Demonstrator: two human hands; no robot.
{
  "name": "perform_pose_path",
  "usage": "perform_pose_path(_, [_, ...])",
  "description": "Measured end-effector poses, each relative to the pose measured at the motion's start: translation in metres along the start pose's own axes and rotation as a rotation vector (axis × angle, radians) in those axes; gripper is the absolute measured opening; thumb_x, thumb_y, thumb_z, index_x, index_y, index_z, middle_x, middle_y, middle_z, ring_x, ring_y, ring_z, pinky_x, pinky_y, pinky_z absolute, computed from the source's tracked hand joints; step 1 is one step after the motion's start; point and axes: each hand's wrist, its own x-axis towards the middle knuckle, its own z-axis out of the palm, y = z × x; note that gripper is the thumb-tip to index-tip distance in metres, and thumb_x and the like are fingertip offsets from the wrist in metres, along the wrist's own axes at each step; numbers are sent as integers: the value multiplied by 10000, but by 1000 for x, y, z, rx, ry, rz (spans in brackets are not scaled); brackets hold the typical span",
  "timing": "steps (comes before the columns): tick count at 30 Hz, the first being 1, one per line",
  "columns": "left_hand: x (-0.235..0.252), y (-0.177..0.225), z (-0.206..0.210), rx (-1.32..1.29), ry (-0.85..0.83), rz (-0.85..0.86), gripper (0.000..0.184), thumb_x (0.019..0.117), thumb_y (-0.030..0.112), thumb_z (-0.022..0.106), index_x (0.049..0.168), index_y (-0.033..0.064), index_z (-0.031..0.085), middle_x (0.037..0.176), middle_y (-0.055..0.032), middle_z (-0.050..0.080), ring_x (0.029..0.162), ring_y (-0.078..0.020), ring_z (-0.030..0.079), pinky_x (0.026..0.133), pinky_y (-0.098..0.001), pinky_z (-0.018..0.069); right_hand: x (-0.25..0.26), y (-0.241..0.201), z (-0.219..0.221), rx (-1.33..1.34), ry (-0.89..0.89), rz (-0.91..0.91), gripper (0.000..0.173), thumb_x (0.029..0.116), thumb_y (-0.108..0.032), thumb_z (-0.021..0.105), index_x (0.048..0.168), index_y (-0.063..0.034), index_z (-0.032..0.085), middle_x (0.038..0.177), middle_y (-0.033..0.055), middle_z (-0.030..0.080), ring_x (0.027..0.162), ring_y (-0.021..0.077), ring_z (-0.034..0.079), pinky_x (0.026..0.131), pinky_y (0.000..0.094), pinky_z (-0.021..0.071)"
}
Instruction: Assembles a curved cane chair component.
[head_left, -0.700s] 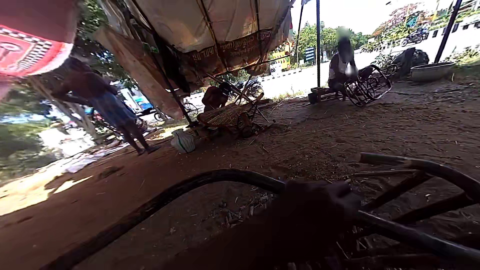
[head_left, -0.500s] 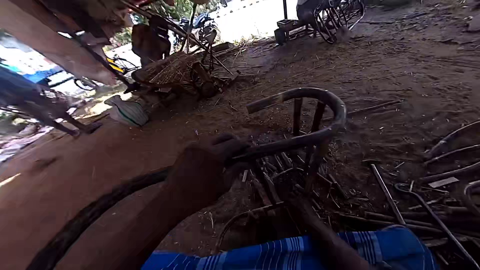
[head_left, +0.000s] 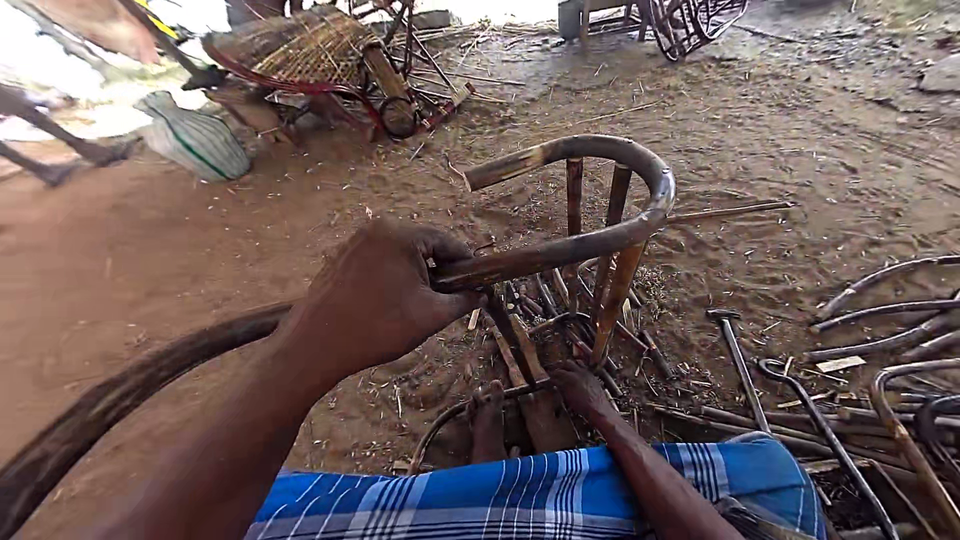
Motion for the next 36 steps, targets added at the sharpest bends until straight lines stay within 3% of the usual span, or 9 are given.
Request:
perform_pose_path(8, [-1,17,-1,47,-71,-89,160,817,434,839,846,323,728,696,113,654,577,-81,595,523,-409,522,3,-5,1,-37,-67,70,296,1023,-169,523,1234,-166,732,1344,91,646,1295,279,575,1108,459,455])
perform_pose_path(11, [6,36,-9,298,-154,-49,180,875,345,811,980,213,749,1110,21,657,912,-169,662,763,-438,585,6,-13,0,-96,-93,92,321,1015,-160,505,1267,-147,704,1371,132,618,1319,313,552,1117,499,436])
perform_pose_path(12, [9,34,-8,324,-170,-19,177,877,300,811,972,171,735,1136,-19,643,918,-196,665,765,-446,588,3,-15,1,-113,-93,88,320,1006,-161,513,1263,-139,703,1365,140,617,1320,316,548,1123,500,429])
perform_pose_path(18, [2,-4,1,165,-19,177,195,865,360,792,801,210,685,783,69,624,632,-84,574,573,-350,514,-2,-19,1,-78,-105,75,371,999,-337,597,1281,-110,680,1396,142,605,1353,311,528,1191,490,354])
perform_pose_path(22, [7,-1,3,153,-32,86,291,836,445,836,765,232,650,636,73,578,546,-109,547,515,-396,481,-5,-13,5,-43,-93,70,371,988,-395,612,1227,-125,702,1331,114,638,1303,284,560,1150,478,403])
perform_pose_path(26, [1,-3,0,198,-24,99,275,869,490,781,925,228,719,821,60,657,655,-117,598,594,-423,518,-10,-16,-4,34,-105,73,353,973,-370,653,1205,-111,713,1309,121,642,1276,284,577,1147,482,405])
perform_pose_path(28, [-7,4,7,255,63,97,347,893,529,735,953,188,716,868,9,666,680,-175,619,589,-465,520,-8,-23,-16,81,-115,132,375,967,-289,666,1295,-109,680,1346,140,623,1271,313,584,1100,502,452])
perform_pose_path(32, [-16,21,17,287,144,-3,276,955,381,715,969,106,709,828,-92,674,700,-298,645,603,-559,481,0,-17,-18,175,-114,140,462,948,-238,698,1380,-93,619,1372,181,605,1246,350,605,1049,542,495])
perform_pose_path(36, [-8,30,9,258,42,-64,167,964,355,717,976,188,708,745,-17,637,657,-216,611,593,-501,472,22,-26,-11,298,-202,-9,636,878,-89,753,1470,-56,523,1443,180,572,1322,340,564,1131,527,435])
